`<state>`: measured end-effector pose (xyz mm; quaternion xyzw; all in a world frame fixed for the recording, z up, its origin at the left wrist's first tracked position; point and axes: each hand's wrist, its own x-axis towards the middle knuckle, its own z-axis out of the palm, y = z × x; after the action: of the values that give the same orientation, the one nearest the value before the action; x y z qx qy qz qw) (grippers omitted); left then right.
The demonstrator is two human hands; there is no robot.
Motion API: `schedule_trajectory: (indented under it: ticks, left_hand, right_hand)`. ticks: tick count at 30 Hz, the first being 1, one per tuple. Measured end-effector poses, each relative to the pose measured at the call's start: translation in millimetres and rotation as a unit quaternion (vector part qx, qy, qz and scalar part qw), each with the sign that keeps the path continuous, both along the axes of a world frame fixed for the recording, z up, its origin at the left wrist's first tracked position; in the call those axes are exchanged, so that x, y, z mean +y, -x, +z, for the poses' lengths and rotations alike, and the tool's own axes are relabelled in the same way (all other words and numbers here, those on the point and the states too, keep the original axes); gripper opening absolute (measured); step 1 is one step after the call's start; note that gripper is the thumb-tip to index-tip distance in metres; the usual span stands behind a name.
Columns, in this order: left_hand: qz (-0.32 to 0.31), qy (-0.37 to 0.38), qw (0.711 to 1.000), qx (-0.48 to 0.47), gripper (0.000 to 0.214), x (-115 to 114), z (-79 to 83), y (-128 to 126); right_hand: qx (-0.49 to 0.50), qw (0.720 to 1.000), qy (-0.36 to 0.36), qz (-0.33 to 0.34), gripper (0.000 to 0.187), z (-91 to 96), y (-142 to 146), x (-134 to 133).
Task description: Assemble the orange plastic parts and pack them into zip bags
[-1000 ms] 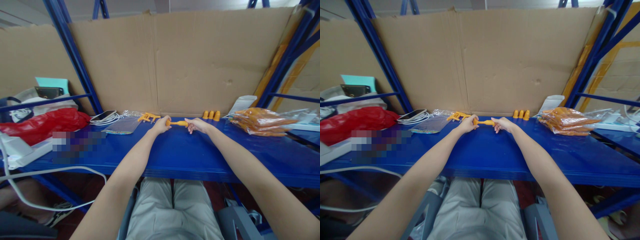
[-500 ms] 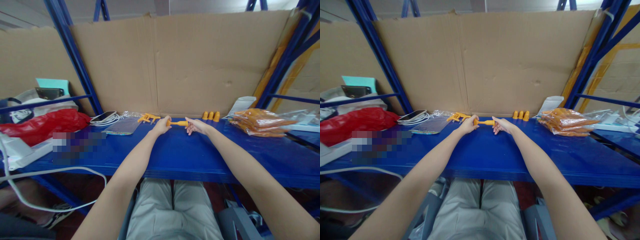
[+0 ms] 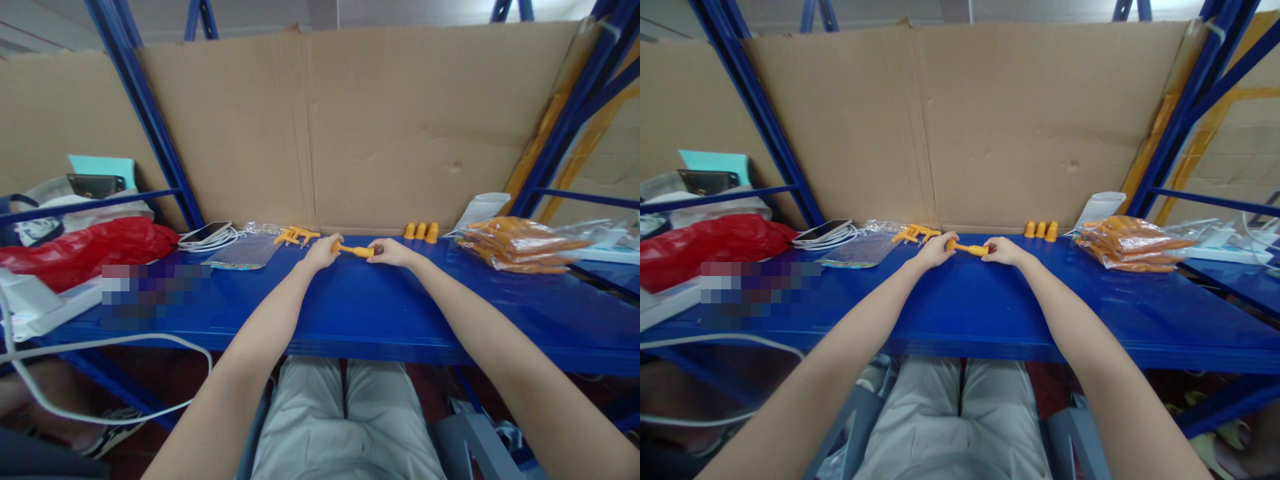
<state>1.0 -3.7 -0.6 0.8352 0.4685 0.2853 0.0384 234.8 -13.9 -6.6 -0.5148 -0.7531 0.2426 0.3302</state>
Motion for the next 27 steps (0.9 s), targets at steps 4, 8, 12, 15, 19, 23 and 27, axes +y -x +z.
schedule_trajectory:
  ticks: [4, 8, 12, 15, 19, 23, 27]
  left_hand:
    - [-0.003, -0.003, 1.0, -0.004, 0.039, 1.2, -0.7, -0.6]
    - [-0.011, -0.006, 1.0, -0.021, 0.048, 3.1, -2.2, -0.4]
    - [-0.014, 0.006, 0.999, -0.038, 0.056, 3.7, -3.8, -0.8]
    - [-0.016, 0.012, 0.999, -0.035, 0.056, 5.6, -5.6, -0.9]
    - [-0.001, 0.006, 1.0, -0.017, 0.054, 10.7, -8.0, 0.8]
    - [0.068, -0.008, 0.998, 0.017, 0.054, 12.2, -8.1, 5.4]
    - [0.173, 0.04, 0.983, 0.054, 0.057, 8.9, -6.0, 12.3]
  right_hand:
    - [-0.121, 0.991, -0.059, -0.021, 0.027, 5.2, 1.3, -3.9]
    - [-0.172, 0.982, -0.074, -0.032, 0.03, 9.0, 2.7, -8.0]
    - [-0.232, 0.968, -0.075, -0.054, 0.024, 11.6, 3.3, -10.9]
    - [-0.283, 0.953, -0.06, -0.088, 0.033, 13.6, 2.8, -12.9]
    - [-0.304, 0.934, -0.018, -0.188, 0.052, 15.5, -0.7, -14.3]
    - [-0.283, 0.92, -0.005, -0.272, 0.05, 15.7, -6.4, -15.1]
    - [-0.285, 0.915, 0.005, -0.285, 0.052, 13.5, -11.8, -15.2]
